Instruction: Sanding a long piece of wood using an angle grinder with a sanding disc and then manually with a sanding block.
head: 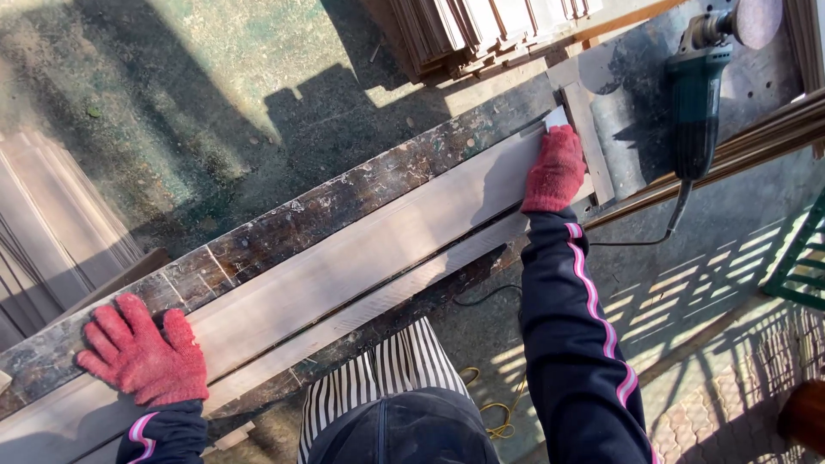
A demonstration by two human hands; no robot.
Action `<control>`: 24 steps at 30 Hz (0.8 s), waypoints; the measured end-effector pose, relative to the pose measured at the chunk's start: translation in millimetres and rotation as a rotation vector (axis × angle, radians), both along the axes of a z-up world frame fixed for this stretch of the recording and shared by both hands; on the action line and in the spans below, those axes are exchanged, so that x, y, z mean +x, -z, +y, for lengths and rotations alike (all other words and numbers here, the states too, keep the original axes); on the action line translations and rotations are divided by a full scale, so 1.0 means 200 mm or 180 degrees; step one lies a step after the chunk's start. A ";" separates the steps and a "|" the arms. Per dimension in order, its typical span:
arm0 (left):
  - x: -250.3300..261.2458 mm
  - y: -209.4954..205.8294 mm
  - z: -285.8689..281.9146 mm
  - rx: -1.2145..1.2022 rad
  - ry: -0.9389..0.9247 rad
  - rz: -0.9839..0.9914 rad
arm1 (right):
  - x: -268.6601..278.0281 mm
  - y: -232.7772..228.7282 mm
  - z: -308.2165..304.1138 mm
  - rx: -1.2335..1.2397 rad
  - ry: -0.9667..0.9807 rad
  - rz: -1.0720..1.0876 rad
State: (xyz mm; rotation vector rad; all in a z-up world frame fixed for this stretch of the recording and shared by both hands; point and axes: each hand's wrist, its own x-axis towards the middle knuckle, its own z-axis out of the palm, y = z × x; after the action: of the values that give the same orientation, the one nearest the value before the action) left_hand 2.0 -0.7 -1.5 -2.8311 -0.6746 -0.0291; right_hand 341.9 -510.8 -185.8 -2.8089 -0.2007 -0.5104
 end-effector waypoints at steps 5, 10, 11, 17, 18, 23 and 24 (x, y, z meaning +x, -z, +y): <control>-0.01 0.01 0.00 0.0079 0.0032 0.0032 | -0.15 -0.14 0.03 -0.0337 0.0397 -0.0015; -0.03 0.03 0.01 0.0100 0.0099 0.0058 | 0.02 -0.01 0.02 -0.0537 0.0380 0.0470; -0.02 0.03 0.00 0.0050 0.0110 0.0033 | -0.03 -0.06 0.04 -0.0339 0.0309 0.0211; -0.05 0.05 0.01 0.0010 0.0112 0.0016 | -0.45 -0.64 0.54 -0.0117 -0.0537 0.0400; -0.05 0.05 0.01 0.0013 0.0106 0.0025 | -0.52 -0.80 0.70 0.0145 -0.1106 0.0902; -0.08 0.10 0.03 0.0221 0.0157 -0.0009 | -0.40 -0.50 0.52 0.0079 -0.1119 0.0401; -0.09 0.11 0.03 0.0126 0.0097 -0.0024 | -0.27 -0.48 0.43 0.0451 -0.0628 0.0317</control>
State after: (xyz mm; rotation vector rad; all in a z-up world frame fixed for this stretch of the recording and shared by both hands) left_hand -16.2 5.6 -23.4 -2.8047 -0.6257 -0.0578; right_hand 287.1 -424.3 -89.6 -2.6323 -0.3996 -0.3251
